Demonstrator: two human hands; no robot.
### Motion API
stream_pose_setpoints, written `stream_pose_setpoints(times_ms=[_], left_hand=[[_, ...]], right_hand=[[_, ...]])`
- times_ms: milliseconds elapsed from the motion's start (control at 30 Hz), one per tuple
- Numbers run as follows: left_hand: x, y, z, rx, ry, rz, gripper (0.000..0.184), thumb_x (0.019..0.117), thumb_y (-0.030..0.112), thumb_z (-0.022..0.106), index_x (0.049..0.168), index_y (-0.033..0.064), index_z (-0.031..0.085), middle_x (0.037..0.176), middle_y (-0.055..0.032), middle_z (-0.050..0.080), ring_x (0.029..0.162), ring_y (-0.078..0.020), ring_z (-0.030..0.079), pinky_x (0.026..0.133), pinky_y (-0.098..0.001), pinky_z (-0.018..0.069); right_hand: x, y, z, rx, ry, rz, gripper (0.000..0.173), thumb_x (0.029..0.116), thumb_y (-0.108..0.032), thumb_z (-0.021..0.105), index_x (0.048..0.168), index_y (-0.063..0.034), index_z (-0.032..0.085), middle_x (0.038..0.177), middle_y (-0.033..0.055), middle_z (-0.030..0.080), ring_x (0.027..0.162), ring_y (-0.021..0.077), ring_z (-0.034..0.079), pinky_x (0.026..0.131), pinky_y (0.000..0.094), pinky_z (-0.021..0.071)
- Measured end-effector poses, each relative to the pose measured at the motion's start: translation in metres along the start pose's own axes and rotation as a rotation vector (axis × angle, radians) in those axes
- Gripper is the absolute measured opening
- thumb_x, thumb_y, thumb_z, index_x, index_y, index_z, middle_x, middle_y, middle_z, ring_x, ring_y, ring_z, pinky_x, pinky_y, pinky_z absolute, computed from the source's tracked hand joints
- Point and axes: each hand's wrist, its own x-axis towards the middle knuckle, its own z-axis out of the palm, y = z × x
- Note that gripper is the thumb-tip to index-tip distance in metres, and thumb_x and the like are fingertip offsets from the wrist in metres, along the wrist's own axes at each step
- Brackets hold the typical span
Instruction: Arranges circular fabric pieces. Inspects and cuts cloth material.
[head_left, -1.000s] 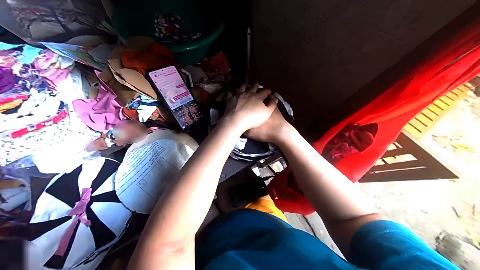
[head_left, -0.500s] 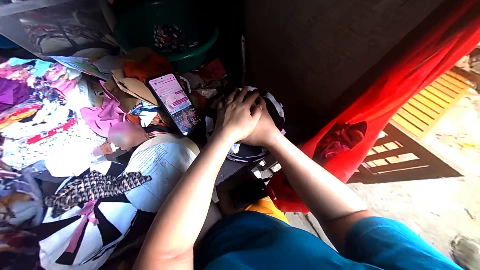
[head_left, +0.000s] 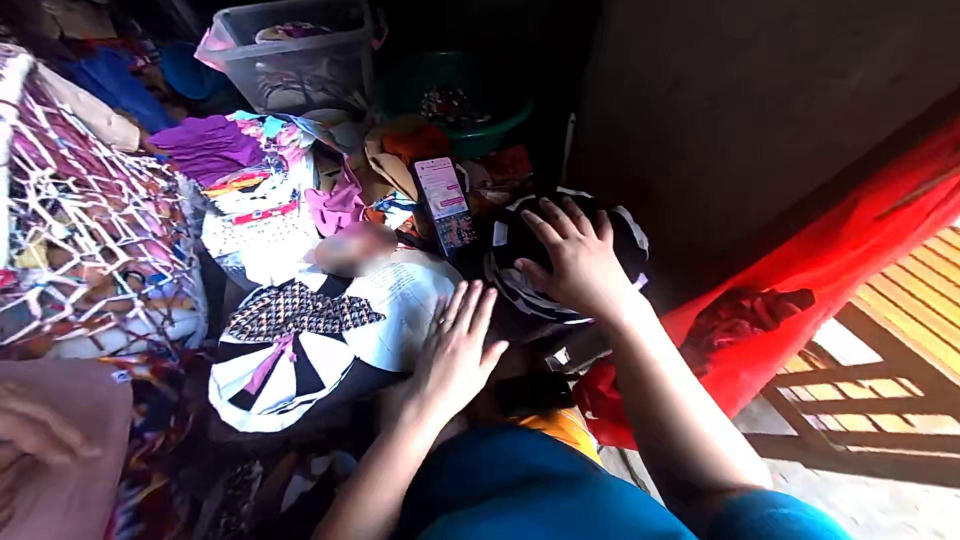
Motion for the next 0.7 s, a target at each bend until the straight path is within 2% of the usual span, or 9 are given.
stream_pose_setpoints(times_ms=[100, 167, 233, 300, 400, 467, 567, 633, 700], left_hand=[[-0.039, -0.014, -0.003, 0.129, 0.043, -0.107, 0.061, 0.099, 0.038, 0.059, 0.144, -0.0028, 0.054, 0.151, -0.0224, 0.051, 0.142, -0.0422, 0.045, 0.117, -0.0623, 0.0307], [-0.055, -0.021, 0.001, 0.202, 0.057, -0.158, 0.062, 0.0995, 0.041, 0.057, 0.141, -0.0051, 0.056, 0.149, -0.0246, 0.052, 0.141, -0.0429, 0.046, 0.116, -0.0618, 0.0314], [-0.063, -0.026, 0.007, 0.228, 0.05, -0.198, 0.063, 0.0983, 0.042, 0.058, 0.139, -0.0057, 0.058, 0.148, -0.0247, 0.052, 0.141, -0.0416, 0.047, 0.117, -0.0613, 0.0309], [-0.066, -0.028, 0.009, 0.208, 0.023, -0.23, 0.06, 0.0973, 0.039, 0.061, 0.139, -0.0044, 0.059, 0.148, -0.0234, 0.053, 0.141, -0.0397, 0.048, 0.117, -0.0602, 0.0312], [-0.066, -0.027, 0.008, 0.178, 0.028, -0.227, 0.046, 0.0972, 0.022, 0.061, 0.136, -0.0033, 0.062, 0.146, -0.0199, 0.056, 0.139, -0.0367, 0.051, 0.117, -0.0564, 0.0339], [-0.066, -0.027, 0.006, 0.163, 0.043, -0.213, 0.039, 0.0974, 0.014, 0.058, 0.132, -0.0026, 0.065, 0.144, -0.018, 0.059, 0.137, -0.035, 0.053, 0.116, -0.0552, 0.0365], [-0.068, -0.028, 0.003, 0.144, 0.052, -0.2, 0.038, 0.1004, 0.012, 0.054, 0.135, -0.0001, 0.064, 0.144, -0.0158, 0.059, 0.136, -0.0338, 0.054, 0.115, -0.0531, 0.0379], [-0.07, -0.029, 0.004, 0.14, 0.065, -0.189, 0.038, 0.102, 0.014, 0.052, 0.136, 0.0019, 0.063, 0.144, -0.0144, 0.06, 0.136, -0.0328, 0.055, 0.116, -0.0516, 0.038], [-0.073, -0.03, 0.006, 0.143, 0.098, -0.169, 0.038, 0.1024, 0.016, 0.052, 0.135, 0.0029, 0.065, 0.143, -0.0135, 0.061, 0.135, -0.0324, 0.056, 0.115, -0.0503, 0.0391]], right_hand=[[-0.025, -0.027, 0.007, 0.168, 0.181, -0.161, 0.051, 0.0951, -0.033, 0.062, 0.136, -0.0038, 0.062, 0.145, 0.0221, 0.055, 0.139, 0.0437, 0.046, 0.112, 0.0667, 0.0331], [-0.043, -0.046, 0.023, 0.261, 0.168, -0.292, 0.042, 0.0977, -0.03, 0.059, 0.129, -0.0027, 0.067, 0.139, 0.0211, 0.06, 0.134, 0.0404, 0.052, 0.11, 0.0601, 0.0398], [-0.055, -0.063, 0.042, 0.279, 0.096, -0.39, 0.038, 0.1005, -0.032, 0.055, 0.125, -0.0059, 0.07, 0.135, 0.0179, 0.064, 0.132, 0.0377, 0.056, 0.11, 0.0581, 0.0413], [-0.059, -0.074, 0.061, 0.277, 0.022, -0.429, 0.039, 0.101, -0.034, 0.054, 0.125, -0.0079, 0.07, 0.133, 0.0164, 0.066, 0.129, 0.0372, 0.059, 0.108, 0.0586, 0.0431], [-0.058, -0.083, 0.078, 0.269, -0.067, -0.447, 0.047, 0.1008, -0.039, 0.053, 0.132, -0.0069, 0.066, 0.134, 0.0177, 0.065, 0.129, 0.0391, 0.059, 0.107, 0.0624, 0.043], [-0.055, -0.083, 0.085, 0.248, -0.088, -0.463, 0.055, 0.1007, -0.048, 0.052, 0.136, -0.0063, 0.064, 0.136, 0.018, 0.064, 0.131, 0.04, 0.057, 0.107, 0.0649, 0.0414], [-0.051, -0.08, 0.093, 0.214, -0.125, -0.47, 0.066, 0.0972, -0.056, 0.053, 0.14, -0.0052, 0.061, 0.143, 0.0187, 0.06, 0.136, 0.0422, 0.053, 0.108, 0.069, 0.0377], [-0.05, -0.08, 0.097, 0.176, -0.118, -0.474, 0.065, 0.0936, -0.052, 0.059, 0.14, -0.0055, 0.06, 0.144, 0.0183, 0.058, 0.136, 0.0428, 0.052, 0.107, 0.0702, 0.0372], [-0.052, -0.083, 0.099, 0.143, -0.09, -0.47, 0.064, 0.0881, -0.04, 0.068, 0.141, -0.005, 0.06, 0.145, 0.0191, 0.058, 0.136, 0.0434, 0.053, 0.107, 0.0708, 0.0371]])
